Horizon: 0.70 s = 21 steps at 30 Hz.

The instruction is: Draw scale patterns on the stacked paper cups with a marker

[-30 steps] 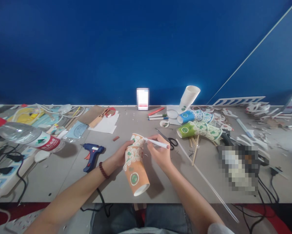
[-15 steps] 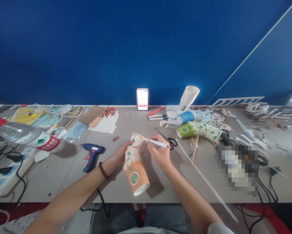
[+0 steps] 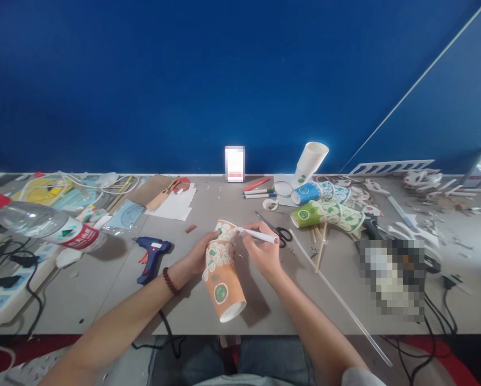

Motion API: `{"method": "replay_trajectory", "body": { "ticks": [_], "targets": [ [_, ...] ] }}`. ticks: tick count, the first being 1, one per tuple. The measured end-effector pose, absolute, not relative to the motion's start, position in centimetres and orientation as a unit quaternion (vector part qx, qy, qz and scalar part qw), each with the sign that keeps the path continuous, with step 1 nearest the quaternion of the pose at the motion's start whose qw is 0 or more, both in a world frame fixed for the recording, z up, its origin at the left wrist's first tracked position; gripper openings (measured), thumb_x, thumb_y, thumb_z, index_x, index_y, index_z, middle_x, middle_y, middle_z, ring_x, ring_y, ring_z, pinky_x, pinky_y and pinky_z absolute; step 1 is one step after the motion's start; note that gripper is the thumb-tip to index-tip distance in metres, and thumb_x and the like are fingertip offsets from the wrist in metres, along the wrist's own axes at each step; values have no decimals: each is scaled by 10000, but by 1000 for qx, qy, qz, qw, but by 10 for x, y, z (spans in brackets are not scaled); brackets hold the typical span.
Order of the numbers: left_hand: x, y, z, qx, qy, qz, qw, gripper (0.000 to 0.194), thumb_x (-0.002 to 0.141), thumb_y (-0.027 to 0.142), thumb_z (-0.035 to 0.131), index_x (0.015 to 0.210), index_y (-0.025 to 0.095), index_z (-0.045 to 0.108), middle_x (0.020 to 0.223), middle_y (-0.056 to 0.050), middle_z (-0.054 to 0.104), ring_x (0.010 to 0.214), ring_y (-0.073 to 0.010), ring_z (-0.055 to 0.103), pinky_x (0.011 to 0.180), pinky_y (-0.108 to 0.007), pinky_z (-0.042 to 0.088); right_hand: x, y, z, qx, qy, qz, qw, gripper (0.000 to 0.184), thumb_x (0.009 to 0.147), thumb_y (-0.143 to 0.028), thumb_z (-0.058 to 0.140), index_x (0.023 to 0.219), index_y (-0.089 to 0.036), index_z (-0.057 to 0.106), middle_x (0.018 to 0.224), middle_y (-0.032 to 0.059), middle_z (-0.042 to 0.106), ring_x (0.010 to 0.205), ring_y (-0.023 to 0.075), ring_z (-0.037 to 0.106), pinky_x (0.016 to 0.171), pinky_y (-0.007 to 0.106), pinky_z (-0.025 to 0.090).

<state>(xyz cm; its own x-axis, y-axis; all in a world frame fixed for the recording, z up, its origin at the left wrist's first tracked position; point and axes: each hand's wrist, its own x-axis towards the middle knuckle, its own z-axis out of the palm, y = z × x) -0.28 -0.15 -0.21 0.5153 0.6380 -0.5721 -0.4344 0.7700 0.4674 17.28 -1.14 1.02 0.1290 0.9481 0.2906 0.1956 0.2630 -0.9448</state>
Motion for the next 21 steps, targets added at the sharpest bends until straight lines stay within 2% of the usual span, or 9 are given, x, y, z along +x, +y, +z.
{"method": "replay_trajectory", "body": {
  "ticks": [6,11,16,21],
  "targets": [
    [-4,-2,-3,140,381,305,862,431,859,376,437,1003,24,640,780,-165,722,698,-236,681,693,-322,498,172,-12,10,-492,-557,359,565,35,752,-177,591,726,-201,593,787,47,725,686,178,639,611,278,468],
    [-4,-1,-3,139,388,303,859,439,870,373,405,970,22,649,768,-161,718,679,-221,676,696,-315,498,171,-11,11,-494,-553,352,571,9,749,-195,598,740,-197,598,738,33,702,662,171,629,597,274,470],
    [-4,-1,-4,139,374,307,864,403,858,370,440,945,40,655,761,-151,716,693,-223,676,715,-313,499,172,-11,12,-501,-560,337,568,24,749,-218,610,757,-196,613,680,12,666,625,161,617,574,268,469],
    [-5,-1,-5,140,374,305,864,419,857,378,439,937,29,657,758,-156,713,695,-224,673,694,-311,499,172,-11,12,-493,-560,352,565,26,746,-189,598,723,-200,599,757,37,715,655,169,630,597,278,472]
  ]
}}
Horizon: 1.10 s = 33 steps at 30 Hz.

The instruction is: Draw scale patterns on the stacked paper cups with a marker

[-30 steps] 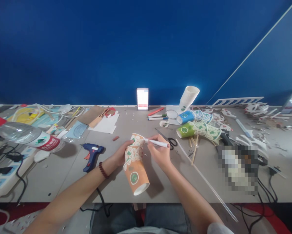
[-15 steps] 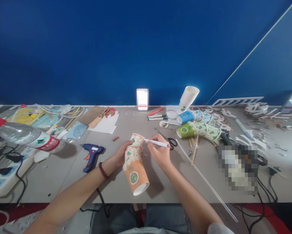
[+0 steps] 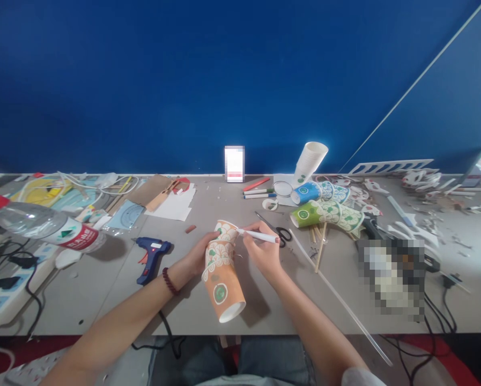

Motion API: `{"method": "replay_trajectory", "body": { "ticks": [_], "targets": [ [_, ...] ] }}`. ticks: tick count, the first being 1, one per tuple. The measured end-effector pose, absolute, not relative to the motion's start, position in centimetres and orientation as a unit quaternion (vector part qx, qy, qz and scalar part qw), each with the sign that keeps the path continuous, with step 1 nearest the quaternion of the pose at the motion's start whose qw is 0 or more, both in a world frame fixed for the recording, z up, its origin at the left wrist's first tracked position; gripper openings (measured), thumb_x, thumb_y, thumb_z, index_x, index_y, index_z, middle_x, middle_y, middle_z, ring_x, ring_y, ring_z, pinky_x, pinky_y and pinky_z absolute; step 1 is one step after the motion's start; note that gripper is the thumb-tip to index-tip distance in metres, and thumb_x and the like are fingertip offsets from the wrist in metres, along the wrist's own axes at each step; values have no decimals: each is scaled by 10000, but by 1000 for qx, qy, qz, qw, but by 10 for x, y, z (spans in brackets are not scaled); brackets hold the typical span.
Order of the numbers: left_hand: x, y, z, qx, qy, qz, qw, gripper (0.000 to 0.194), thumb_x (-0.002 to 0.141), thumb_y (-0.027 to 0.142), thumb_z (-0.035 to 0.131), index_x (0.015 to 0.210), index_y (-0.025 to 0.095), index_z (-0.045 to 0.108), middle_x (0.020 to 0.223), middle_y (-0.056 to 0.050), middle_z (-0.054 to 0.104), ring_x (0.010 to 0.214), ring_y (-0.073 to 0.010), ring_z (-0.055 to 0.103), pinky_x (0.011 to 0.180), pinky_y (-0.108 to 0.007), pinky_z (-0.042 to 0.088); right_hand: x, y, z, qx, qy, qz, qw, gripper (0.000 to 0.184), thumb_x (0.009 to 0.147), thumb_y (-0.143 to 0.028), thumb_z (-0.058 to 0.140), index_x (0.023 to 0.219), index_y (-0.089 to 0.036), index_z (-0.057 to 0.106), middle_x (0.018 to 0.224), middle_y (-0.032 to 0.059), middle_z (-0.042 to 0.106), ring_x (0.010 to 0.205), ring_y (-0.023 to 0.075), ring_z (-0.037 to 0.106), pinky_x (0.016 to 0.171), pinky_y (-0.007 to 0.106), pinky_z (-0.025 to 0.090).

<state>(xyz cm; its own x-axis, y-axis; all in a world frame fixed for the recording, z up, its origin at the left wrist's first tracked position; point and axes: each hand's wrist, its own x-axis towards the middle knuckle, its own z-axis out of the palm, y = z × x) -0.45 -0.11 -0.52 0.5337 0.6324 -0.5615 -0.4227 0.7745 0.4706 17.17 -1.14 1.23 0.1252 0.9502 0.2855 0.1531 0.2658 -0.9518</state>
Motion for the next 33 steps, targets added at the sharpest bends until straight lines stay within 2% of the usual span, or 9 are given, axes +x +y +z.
{"method": "replay_trajectory", "body": {
  "ticks": [4,9,16,25,33],
  "targets": [
    [-5,-1,-6,143,365,314,865,408,856,377,451,930,34,660,752,-151,714,668,-211,666,708,-311,499,173,-11,10,-490,-558,357,568,18,756,-194,597,739,-201,596,776,42,719,665,173,634,599,281,476],
    [-5,0,-9,154,370,306,864,447,859,397,444,982,22,652,787,-173,722,707,-236,683,699,-321,504,173,-11,7,-497,-565,338,565,17,761,-205,603,775,-199,610,726,27,687,659,172,626,584,273,470],
    [-5,-1,-4,157,376,314,857,432,858,389,441,942,26,658,759,-164,718,677,-227,679,696,-315,506,173,-10,9,-494,-564,346,564,49,736,-162,587,701,-195,581,744,41,716,634,166,619,592,279,468],
    [-6,-1,-7,148,369,310,864,410,841,389,475,948,38,659,766,-157,717,680,-227,673,715,-324,499,173,-10,11,-497,-565,337,566,23,762,-220,600,756,-199,608,695,16,674,639,169,621,594,283,478],
    [-5,-2,-5,160,371,313,860,416,845,397,470,928,39,663,755,-154,715,675,-225,665,703,-324,500,173,-10,9,-487,-555,362,569,37,754,-186,593,721,-201,588,767,41,719,685,183,646,614,290,482]
  ]
}}
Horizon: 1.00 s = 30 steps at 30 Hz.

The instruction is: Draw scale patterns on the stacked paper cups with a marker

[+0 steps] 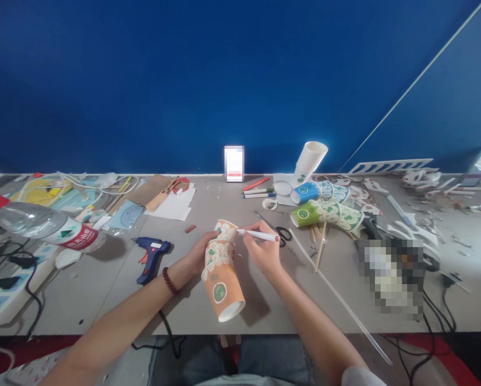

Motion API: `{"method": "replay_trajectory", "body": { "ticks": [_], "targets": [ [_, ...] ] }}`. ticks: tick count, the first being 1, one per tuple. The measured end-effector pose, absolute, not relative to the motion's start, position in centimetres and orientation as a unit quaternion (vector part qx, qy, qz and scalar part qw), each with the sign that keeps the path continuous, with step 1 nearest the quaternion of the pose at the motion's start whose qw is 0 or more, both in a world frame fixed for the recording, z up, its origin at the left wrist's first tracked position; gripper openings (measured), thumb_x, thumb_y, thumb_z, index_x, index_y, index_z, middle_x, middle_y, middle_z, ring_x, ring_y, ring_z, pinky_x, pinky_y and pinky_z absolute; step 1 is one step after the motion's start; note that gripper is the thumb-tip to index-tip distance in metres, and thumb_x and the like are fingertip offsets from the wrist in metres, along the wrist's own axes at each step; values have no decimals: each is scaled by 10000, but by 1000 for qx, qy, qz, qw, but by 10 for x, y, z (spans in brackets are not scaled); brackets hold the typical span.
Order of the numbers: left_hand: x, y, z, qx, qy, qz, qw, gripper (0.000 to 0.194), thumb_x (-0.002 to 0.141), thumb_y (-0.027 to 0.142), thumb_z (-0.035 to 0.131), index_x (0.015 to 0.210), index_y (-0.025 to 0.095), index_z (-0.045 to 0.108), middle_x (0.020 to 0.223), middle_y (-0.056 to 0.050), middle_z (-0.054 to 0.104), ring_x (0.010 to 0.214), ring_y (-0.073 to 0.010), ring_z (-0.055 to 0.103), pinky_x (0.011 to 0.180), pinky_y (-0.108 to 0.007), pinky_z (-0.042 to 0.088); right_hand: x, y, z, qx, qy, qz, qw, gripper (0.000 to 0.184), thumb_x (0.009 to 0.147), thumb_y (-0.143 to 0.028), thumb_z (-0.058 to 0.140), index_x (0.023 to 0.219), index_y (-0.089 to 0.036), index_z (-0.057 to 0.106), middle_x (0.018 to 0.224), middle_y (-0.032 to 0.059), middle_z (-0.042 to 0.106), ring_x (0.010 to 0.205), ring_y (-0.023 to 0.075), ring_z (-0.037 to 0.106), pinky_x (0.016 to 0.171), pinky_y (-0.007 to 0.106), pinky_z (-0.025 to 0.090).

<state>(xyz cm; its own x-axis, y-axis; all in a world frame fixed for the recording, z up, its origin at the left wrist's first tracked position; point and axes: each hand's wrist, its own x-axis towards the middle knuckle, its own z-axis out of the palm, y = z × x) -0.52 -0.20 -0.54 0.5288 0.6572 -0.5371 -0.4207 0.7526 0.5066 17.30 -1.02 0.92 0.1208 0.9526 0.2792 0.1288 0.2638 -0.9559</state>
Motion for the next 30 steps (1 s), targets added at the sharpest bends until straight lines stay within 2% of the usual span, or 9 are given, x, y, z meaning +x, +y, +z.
{"method": "replay_trajectory", "body": {
  "ticks": [8,17,24,30],
  "targets": [
    [-4,-1,-3,152,375,314,859,405,856,374,442,923,35,654,739,-158,709,673,-230,675,679,-317,510,174,-9,6,-494,-567,339,565,18,767,-203,596,776,-194,609,715,18,674,643,163,614,602,280,473],
    [-5,-1,-4,147,367,312,864,429,847,397,446,962,36,648,740,-154,713,676,-233,674,683,-323,505,173,-9,8,-485,-551,371,568,36,756,-201,591,723,-206,579,781,47,726,696,188,662,623,293,498],
    [-6,0,-6,146,379,303,862,434,840,399,444,949,29,643,742,-165,714,682,-241,678,673,-325,504,172,-8,7,-495,-549,358,571,22,755,-225,610,760,-206,600,713,20,686,672,178,650,622,289,511],
    [-6,0,-7,150,363,301,869,436,830,407,461,972,32,631,744,-158,714,686,-242,686,676,-320,508,173,-7,2,-473,-546,386,574,30,765,-202,581,736,-212,581,777,50,721,736,208,684,674,335,530]
  ]
}}
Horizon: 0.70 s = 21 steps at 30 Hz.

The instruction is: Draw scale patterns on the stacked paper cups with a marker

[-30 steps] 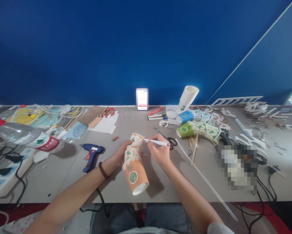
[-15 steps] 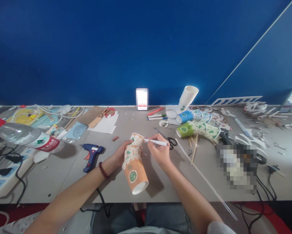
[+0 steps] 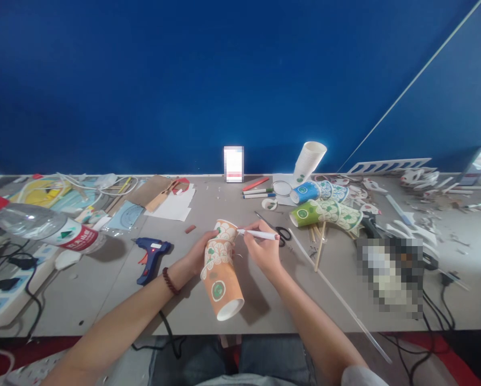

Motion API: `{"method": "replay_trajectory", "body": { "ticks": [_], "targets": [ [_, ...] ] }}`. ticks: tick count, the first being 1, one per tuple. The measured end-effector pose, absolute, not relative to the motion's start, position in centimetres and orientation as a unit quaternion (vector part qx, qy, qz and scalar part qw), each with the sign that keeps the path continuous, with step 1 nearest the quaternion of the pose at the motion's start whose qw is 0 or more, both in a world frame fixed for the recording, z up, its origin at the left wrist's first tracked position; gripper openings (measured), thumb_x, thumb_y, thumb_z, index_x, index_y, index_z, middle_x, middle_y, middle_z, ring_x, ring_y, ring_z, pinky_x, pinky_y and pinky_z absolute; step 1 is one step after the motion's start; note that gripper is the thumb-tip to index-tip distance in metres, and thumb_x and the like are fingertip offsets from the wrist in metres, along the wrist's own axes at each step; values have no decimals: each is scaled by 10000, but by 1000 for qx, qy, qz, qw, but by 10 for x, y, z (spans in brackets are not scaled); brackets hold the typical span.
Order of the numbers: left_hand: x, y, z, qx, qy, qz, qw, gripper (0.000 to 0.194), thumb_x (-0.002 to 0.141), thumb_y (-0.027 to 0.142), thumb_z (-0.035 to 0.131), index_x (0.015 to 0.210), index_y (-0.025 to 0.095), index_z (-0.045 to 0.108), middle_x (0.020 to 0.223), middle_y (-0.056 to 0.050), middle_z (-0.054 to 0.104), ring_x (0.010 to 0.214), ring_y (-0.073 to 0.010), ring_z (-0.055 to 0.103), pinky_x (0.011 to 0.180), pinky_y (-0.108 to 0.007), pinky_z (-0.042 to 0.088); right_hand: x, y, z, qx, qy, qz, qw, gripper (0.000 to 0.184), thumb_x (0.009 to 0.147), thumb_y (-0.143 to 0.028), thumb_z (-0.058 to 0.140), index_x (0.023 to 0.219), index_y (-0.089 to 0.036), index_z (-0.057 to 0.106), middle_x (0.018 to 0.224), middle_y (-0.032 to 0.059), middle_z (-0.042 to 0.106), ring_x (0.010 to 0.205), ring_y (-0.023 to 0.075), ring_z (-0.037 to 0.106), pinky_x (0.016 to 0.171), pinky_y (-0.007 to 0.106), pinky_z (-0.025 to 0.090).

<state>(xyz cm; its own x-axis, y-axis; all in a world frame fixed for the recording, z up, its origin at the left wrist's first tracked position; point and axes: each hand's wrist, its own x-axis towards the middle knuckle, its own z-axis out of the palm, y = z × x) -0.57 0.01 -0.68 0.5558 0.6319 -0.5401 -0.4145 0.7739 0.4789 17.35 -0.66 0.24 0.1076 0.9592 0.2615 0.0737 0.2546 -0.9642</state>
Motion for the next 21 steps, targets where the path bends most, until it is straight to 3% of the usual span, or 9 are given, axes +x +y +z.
{"method": "replay_trajectory", "body": {
  "ticks": [8,21],
  "targets": [
    [-4,-1,-2,150,365,309,865,391,830,392,469,945,55,630,709,-141,708,664,-243,678,671,-329,505,173,-7,8,-495,-547,355,575,30,760,-234,597,743,-209,594,710,24,688,673,180,655,606,287,519],
    [-3,-2,2,131,385,306,861,435,845,389,417,968,30,630,713,-162,705,615,-231,657,652,-325,493,175,-7,2,-487,-548,374,568,38,772,-196,578,742,-209,598,765,41,699,700,191,643,640,307,489]
  ]
}}
